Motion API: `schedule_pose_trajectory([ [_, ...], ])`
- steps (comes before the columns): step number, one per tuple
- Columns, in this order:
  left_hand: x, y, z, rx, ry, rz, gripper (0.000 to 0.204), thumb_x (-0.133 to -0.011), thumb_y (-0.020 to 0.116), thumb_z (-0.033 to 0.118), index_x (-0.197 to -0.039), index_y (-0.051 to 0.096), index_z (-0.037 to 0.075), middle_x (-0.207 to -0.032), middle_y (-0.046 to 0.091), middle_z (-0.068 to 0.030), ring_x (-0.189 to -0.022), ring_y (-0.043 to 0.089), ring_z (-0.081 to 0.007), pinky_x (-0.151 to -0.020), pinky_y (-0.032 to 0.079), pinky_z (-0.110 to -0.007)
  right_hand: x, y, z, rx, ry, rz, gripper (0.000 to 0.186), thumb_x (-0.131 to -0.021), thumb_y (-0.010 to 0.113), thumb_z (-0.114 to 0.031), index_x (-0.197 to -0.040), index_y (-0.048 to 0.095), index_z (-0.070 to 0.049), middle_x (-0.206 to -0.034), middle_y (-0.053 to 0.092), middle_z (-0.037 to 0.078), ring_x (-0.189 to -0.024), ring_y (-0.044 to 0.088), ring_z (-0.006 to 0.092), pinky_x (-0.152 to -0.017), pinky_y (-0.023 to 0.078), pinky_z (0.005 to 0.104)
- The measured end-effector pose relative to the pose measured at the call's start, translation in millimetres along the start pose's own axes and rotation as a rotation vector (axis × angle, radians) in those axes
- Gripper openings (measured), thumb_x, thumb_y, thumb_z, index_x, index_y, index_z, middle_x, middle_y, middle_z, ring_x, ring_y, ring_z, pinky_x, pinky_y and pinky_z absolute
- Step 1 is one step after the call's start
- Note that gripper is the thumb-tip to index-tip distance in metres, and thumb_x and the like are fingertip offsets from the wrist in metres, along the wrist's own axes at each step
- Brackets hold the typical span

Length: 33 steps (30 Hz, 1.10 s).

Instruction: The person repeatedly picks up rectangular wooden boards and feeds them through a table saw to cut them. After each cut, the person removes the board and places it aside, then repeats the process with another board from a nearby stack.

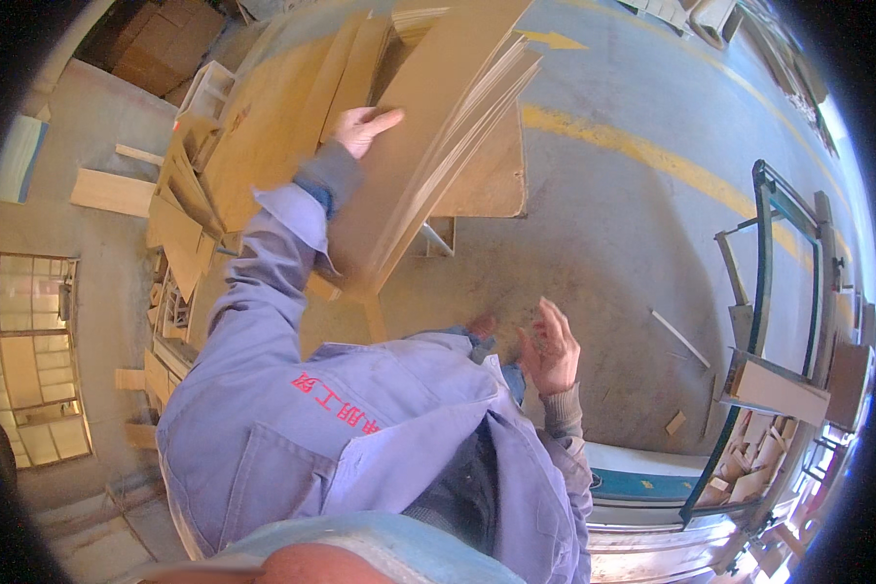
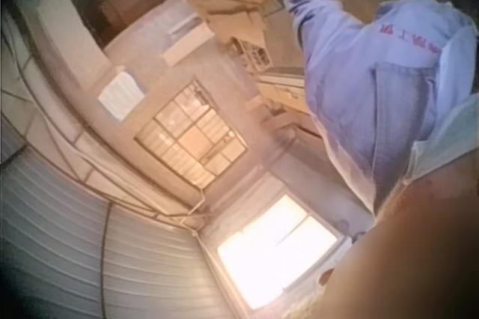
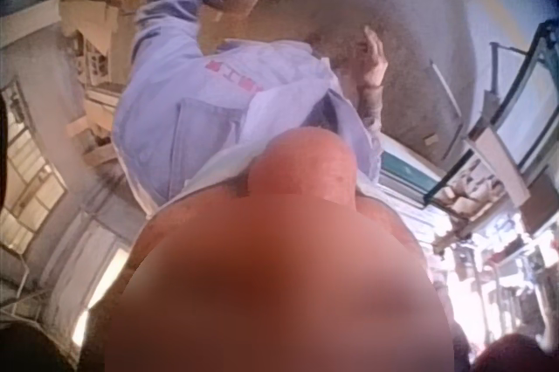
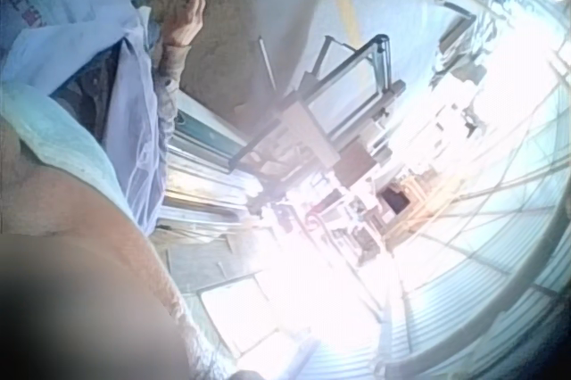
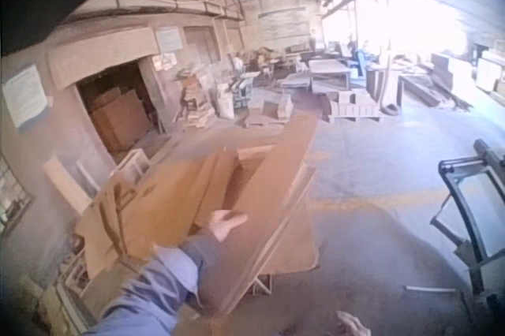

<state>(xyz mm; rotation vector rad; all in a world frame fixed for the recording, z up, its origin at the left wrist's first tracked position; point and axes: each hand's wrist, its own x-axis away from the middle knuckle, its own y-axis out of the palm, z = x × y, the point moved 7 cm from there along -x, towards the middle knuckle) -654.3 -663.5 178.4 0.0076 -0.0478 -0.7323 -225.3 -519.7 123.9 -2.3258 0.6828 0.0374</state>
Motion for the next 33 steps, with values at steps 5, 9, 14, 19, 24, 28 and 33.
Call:
schedule_pose_trajectory([
  [5, 0.1, 125.1, 43.1, 0.411, 0.367, -0.048, 0.025, -0.09, 0.074, 0.027, -0.1, 0.072, 0.005, -0.092, 0.067, 0.0016, -0.082, 0.06, -0.0102, -0.077, 0.047, -0.027, -31.9, -22.5, -52.9, -0.066, -0.148, 0.112, 0.091, -0.081, 0.079, -0.035, -0.15, 0.031, -0.002, -0.144, 0.047, 0.021, -0.113, 0.061, 0.0337, -0.091, 0.053, 0.0429],
  [9, 4.3, 199.6, 48.0, 0.597, 0.254, 0.043, 0.026, -0.093, 0.071, 0.029, -0.103, 0.069, 0.006, -0.097, 0.065, 0.002, -0.09, 0.057, -0.0094, -0.082, 0.045, -0.029, -18.3, -30.8, -57.1, 0.152, -0.14, 0.236, 0.088, -0.085, 0.076, -0.029, -0.15, 0.025, 0.002, -0.136, 0.05, 0.028, -0.109, 0.063, 0.0387, -0.086, 0.055, 0.0448],
  [14, 21.5, 257.3, 7.8, 0.711, 0.071, -0.017, 0.031, -0.097, 0.063, 0.032, -0.111, 0.066, 0.004, -0.111, 0.063, -0.0027, -0.106, 0.053, -0.0119, -0.095, 0.042, -0.032, 25.8, -41.2, -61.2, 0.456, -0.058, 0.553, 0.065, -0.084, 0.074, -0.011, -0.138, 0.043, 0.006, -0.111, 0.064, 0.023, -0.085, 0.07, 0.0351, -0.068, 0.058, 0.0423],
  [19, 62.4, 356.5, -14.1, 0.842, -0.211, -0.248, 0.057, -0.094, 0.059, 0.042, -0.135, 0.053, 0.003, -0.132, 0.059, -0.0122, -0.121, 0.053, -0.0283, -0.103, 0.043, -0.046, 91.3, -108.0, -28.4, 0.41, 0.006, 0.689, 0.052, -0.077, 0.078, -0.006, -0.125, 0.059, 0.003, -0.093, 0.067, 0.015, -0.072, 0.068, 0.0304, -0.059, 0.055, 0.0369],
  [24, 75.9, 440.3, 42.0, 0.681, -0.121, -0.295, 0.061, -0.096, 0.057, 0.051, -0.139, 0.05, 0.008, -0.138, 0.054, -0.0107, -0.121, 0.053, -0.0272, -0.105, 0.042, -0.046, 200.5, -186.7, -7.7, 0.333, 0.177, 0.771, 0.036, -0.081, 0.074, -0.01, -0.115, 0.065, -0.002, -0.089, 0.067, 0.014, -0.073, 0.068, 0.029, -0.063, 0.056, 0.034],
  [28, 36.7, 495.4, 61.7, 0.725, -0.07, -0.343, 0.053, -0.096, 0.058, 0.048, -0.133, 0.056, 0.009, -0.136, 0.057, -0.0101, -0.119, 0.055, -0.0265, -0.103, 0.044, -0.044, 304.0, -222.2, 25.4, -0.056, 0.402, 1.2, 0.035, -0.082, 0.076, -0.003, -0.115, 0.067, -0.002, -0.094, 0.07, 0.009, -0.084, 0.068, 0.0171, -0.072, 0.057, 0.0293],
  [33, 120.2, 604.4, 25.9, 0.887, -0.173, -0.491, 0.047, -0.098, 0.056, 0.045, -0.129, 0.059, 0.01, -0.124, 0.065, -0.01, -0.11, 0.061, -0.0257, -0.1, 0.047, -0.045, 407.2, -205.7, 64.9, -0.645, 0.375, 1.731, 0.028, -0.086, 0.074, -0.003, -0.111, 0.064, 0.0, -0.093, 0.07, 0.006, -0.079, 0.065, 0.0135, -0.069, 0.054, 0.0278],
])
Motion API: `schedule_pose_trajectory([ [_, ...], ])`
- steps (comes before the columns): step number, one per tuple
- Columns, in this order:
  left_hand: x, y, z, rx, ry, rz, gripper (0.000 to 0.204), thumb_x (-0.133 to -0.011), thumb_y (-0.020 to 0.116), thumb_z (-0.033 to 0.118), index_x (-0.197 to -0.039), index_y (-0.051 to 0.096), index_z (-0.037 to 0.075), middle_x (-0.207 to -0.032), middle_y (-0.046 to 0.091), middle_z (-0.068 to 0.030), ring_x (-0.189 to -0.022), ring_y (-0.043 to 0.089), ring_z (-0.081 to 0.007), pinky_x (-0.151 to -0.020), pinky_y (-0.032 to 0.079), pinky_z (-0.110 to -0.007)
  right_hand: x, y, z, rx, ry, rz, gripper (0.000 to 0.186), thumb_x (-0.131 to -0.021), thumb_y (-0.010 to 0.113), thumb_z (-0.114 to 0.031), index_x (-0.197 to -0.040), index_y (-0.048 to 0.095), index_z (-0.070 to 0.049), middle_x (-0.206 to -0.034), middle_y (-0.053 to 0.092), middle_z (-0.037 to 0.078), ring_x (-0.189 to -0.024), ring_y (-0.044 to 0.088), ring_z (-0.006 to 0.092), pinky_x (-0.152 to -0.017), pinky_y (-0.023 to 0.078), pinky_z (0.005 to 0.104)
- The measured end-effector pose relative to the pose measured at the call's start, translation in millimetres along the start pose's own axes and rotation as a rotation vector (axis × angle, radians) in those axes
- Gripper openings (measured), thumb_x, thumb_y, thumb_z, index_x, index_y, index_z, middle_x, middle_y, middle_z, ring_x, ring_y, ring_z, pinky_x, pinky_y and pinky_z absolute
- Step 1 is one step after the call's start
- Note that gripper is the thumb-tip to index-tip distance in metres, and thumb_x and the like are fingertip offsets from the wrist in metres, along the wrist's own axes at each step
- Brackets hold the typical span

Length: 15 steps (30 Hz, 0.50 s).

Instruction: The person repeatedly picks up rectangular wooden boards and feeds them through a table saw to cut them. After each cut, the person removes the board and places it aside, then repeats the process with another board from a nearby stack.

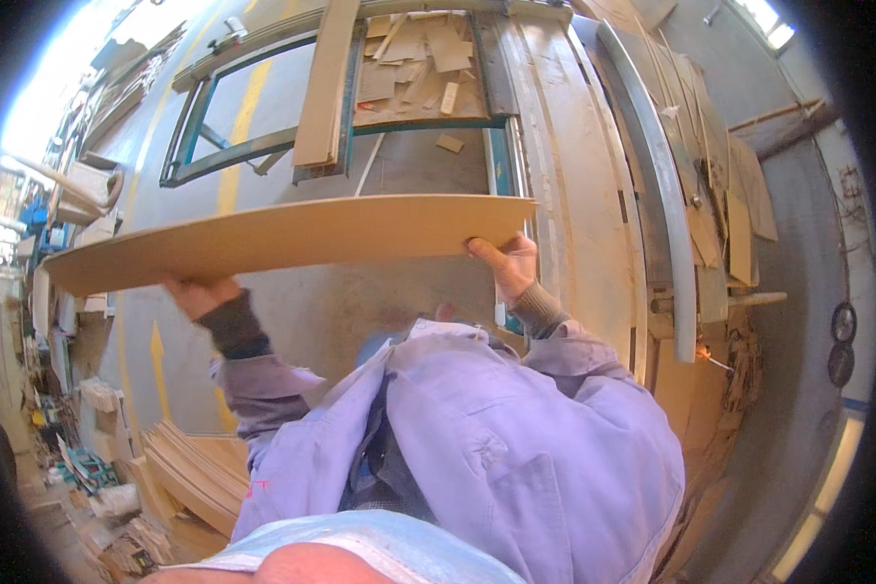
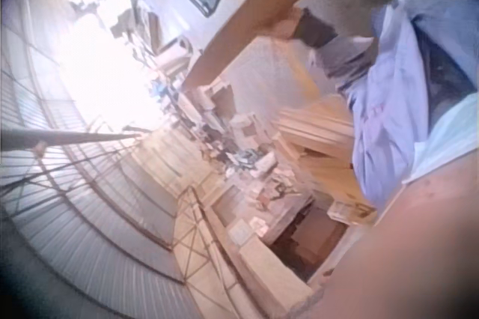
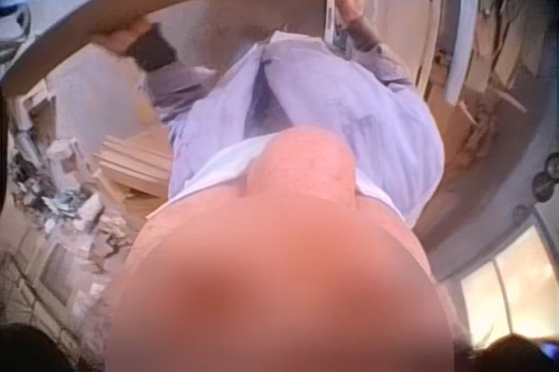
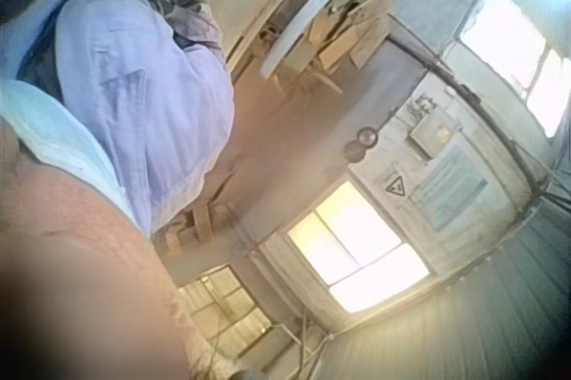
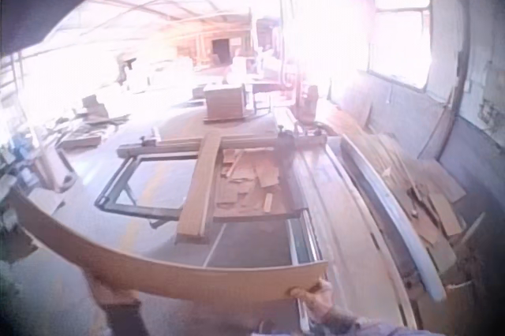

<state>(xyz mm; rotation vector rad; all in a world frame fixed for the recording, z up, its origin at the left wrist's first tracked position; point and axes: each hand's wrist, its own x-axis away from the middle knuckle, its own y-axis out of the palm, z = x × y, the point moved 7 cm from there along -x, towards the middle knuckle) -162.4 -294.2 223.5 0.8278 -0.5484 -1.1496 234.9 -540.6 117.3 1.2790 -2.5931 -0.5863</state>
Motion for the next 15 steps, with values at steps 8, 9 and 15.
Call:
schedule_pose_trajectory([
  [8, -48.2, 120.3, -103.1, -0.036, -0.19, -0.357, 0.046, -0.103, 0.043, 0.04, -0.132, 0.054, 0.005, -0.127, 0.062, -0.012, -0.116, 0.059, -0.0286, -0.1, 0.047, -0.046, 38.9, -183.8, -35.8, 0.007, -0.29, 0.475, 0.025, -0.09, 0.071, -0.008, -0.113, 0.064, -0.002, -0.1, 0.069, 0.005, -0.085, 0.064, 0.014, -0.071, 0.051, 0.0279],
  [9, -72.3, 138.2, -119.3, -0.046, -0.227, -0.459, 0.047, -0.103, 0.042, 0.04, -0.132, 0.055, 0.005, -0.126, 0.062, -0.0127, -0.116, 0.059, -0.0287, -0.1, 0.047, -0.047, 58.3, -212.1, -40.5, 0.008, -0.208, 0.579, 0.028, -0.091, 0.071, -0.008, -0.116, 0.064, -0.002, -0.106, 0.068, 0.005, -0.094, 0.063, 0.0138, -0.078, 0.052, 0.0288],
  [15, -101.4, 188.2, -251.5, -0.136, -0.174, -0.442, 0.025, -0.099, 0.058, 0.021, -0.116, 0.057, 0.002, -0.103, 0.068, -0.0118, -0.088, 0.066, -0.0219, -0.079, 0.056, -0.037, 145.8, -272.3, -74.5, 0.26, -0.349, 0.801, 0.032, -0.095, 0.067, -0.02, -0.12, 0.061, -0.003, -0.097, 0.067, 0.004, -0.072, 0.059, 0.0104, -0.056, 0.047, 0.0235],
])
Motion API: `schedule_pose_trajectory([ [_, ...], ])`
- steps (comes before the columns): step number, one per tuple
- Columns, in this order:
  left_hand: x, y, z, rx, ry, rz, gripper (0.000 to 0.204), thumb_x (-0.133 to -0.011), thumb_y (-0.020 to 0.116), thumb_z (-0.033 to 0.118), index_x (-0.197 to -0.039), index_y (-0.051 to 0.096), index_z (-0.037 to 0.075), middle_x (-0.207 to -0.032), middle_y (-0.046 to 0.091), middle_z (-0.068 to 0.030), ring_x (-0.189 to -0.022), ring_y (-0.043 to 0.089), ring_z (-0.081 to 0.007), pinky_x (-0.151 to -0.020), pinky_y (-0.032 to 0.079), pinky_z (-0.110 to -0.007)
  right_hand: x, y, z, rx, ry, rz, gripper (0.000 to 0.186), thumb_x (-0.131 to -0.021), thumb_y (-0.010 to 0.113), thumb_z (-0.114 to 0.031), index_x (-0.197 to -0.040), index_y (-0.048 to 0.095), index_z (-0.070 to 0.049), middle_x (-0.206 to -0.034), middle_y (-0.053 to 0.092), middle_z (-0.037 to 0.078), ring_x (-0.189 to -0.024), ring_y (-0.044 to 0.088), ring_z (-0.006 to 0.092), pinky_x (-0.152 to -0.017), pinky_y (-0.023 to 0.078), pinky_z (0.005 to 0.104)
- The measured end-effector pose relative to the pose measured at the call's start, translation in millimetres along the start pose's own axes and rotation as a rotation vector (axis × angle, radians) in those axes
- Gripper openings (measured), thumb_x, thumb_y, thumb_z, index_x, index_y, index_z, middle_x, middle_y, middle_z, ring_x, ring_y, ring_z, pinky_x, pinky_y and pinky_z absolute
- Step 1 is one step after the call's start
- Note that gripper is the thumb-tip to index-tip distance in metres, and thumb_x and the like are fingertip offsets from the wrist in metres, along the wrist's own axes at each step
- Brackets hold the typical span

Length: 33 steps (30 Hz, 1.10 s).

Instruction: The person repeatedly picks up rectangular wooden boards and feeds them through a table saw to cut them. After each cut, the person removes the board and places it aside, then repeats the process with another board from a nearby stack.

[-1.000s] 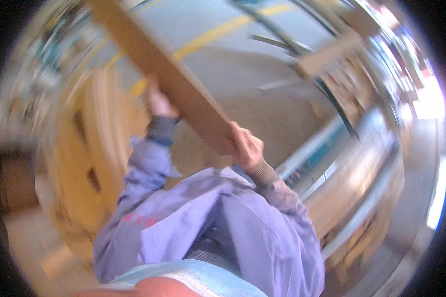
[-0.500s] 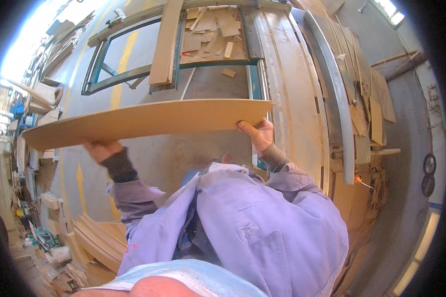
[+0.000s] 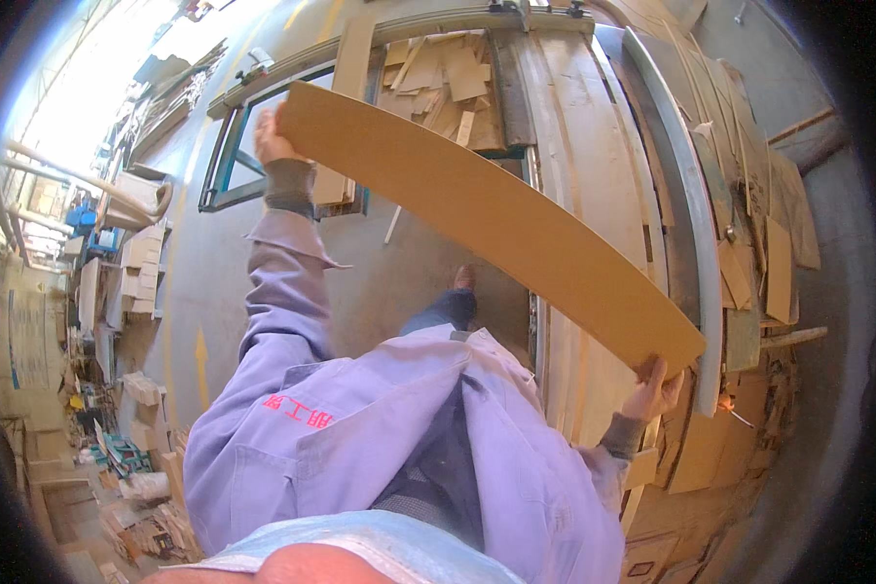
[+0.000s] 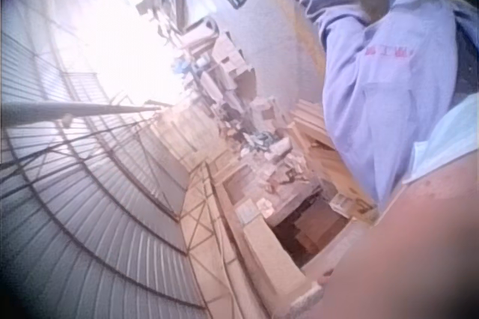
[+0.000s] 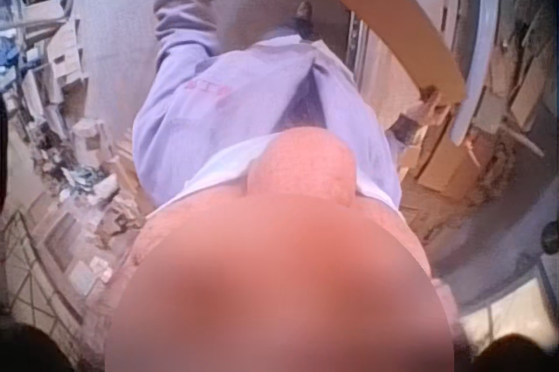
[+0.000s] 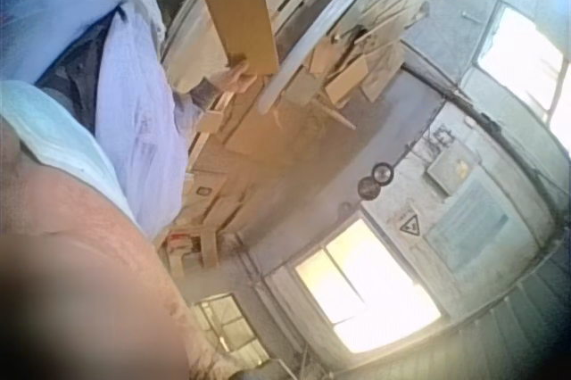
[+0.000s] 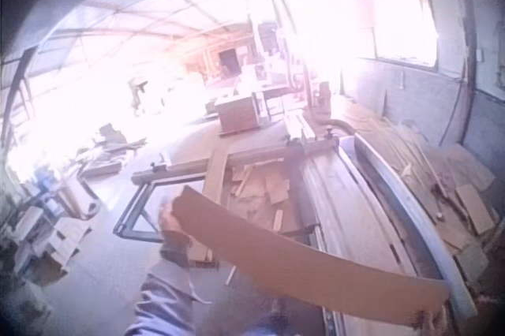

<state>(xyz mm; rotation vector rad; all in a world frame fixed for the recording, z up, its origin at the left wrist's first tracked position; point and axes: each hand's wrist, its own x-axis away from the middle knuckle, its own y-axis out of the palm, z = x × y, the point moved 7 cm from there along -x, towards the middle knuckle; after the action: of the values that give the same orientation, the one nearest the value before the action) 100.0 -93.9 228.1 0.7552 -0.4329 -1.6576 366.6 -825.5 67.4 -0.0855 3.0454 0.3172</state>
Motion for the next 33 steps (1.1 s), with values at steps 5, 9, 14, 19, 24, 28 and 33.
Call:
schedule_pose_trajectory([
  [5, 34.8, 71.7, -94.4, -0.181, -0.003, 0.028, 0.026, -0.096, 0.064, 0.022, -0.076, 0.067, 0.004, -0.077, 0.069, -0.0053, -0.069, 0.064, -0.0164, -0.064, 0.053, -0.029, 21.2, -45.2, -7.5, 0.261, 0.101, 0.333, 0.036, -0.098, 0.064, -0.027, -0.126, 0.058, -0.007, -0.096, 0.065, 0.0, -0.063, 0.052, 0.0066, -0.047, 0.039, 0.0206],
  [9, 55.1, 124.2, -155.2, -0.25, 0.004, -0.076, 0.023, -0.094, 0.066, 0.019, -0.075, 0.067, 0.005, -0.074, 0.068, -0.003, -0.065, 0.062, -0.0136, -0.063, 0.052, -0.026, 27.8, -76.2, -19.3, 0.344, 0.175, 0.399, 0.035, -0.098, 0.063, -0.028, -0.124, 0.058, -0.004, -0.096, 0.066, 0.001, -0.06, 0.051, 0.0063, -0.046, 0.038, 0.0203],
  [14, 93.6, 161.5, -253.0, -0.133, -0.269, -0.086, 0.021, -0.093, 0.066, 0.015, -0.074, 0.066, 0.006, -0.073, 0.066, -0.0021, -0.065, 0.06, -0.0121, -0.06, 0.05, -0.026, 46.5, -133.7, -21.2, 0.269, 0.294, 0.588, 0.033, -0.099, 0.062, -0.031, -0.105, 0.063, 0.002, -0.096, 0.067, 0.005, -0.065, 0.059, 0.0115, -0.051, 0.048, 0.0244],
  [19, 159.1, 186.5, -345.1, -0.065, -0.491, -0.087, 0.021, -0.093, 0.069, 0.023, -0.089, 0.059, 0.004, -0.084, 0.065, -0.0044, -0.071, 0.06, -0.0158, -0.065, 0.052, -0.03, 67.9, -165.0, -26.0, 0.208, 0.18, 0.737, 0.038, -0.097, 0.064, -0.038, -0.102, 0.063, 0.0, -0.088, 0.066, 0.004, -0.068, 0.061, 0.0121, -0.053, 0.048, 0.0261],
  [24, 305.9, 202.5, -389.5, -0.548, -0.499, -0.161, 0.042, -0.095, 0.066, 0.024, -0.119, 0.051, -0.007, -0.112, 0.064, -0.016, -0.097, 0.061, -0.0201, -0.081, 0.051, -0.033, 99.7, -179.6, -24.1, 0.369, 0.401, 0.864, 0.047, -0.093, 0.066, -0.047, -0.101, 0.062, 0.0, -0.085, 0.065, 0.004, -0.057, 0.053, 0.0108, -0.045, 0.039, 0.0251],
  [28, 389.5, 227.0, -408.9, -0.522, -0.536, -0.344, 0.036, -0.092, 0.063, 0.008, -0.123, 0.051, -0.007, -0.105, 0.065, -0.0119, -0.094, 0.062, -0.0188, -0.079, 0.05, -0.031, 103.8, -184.9, -12.4, 0.407, 0.426, 0.943, 0.051, -0.092, 0.066, -0.05, -0.103, 0.062, 0.0, -0.087, 0.065, 0.005, -0.05, 0.044, 0.0098, -0.04, 0.03, 0.0249],
  [33, 424.3, 248.0, -441.4, -0.465, -0.754, -0.56, 0.038, -0.091, 0.06, 0.002, -0.127, 0.051, -0.006, -0.11, 0.066, -0.0123, -0.094, 0.065, -0.0177, -0.083, 0.052, -0.03, 110.4, -187.7, -1.4, 0.469, 0.476, 1.059, 0.056, -0.092, 0.066, -0.051, -0.111, 0.062, 0.002, -0.092, 0.064, 0.007, -0.05, 0.041, 0.0111, -0.04, 0.029, 0.0247],
])
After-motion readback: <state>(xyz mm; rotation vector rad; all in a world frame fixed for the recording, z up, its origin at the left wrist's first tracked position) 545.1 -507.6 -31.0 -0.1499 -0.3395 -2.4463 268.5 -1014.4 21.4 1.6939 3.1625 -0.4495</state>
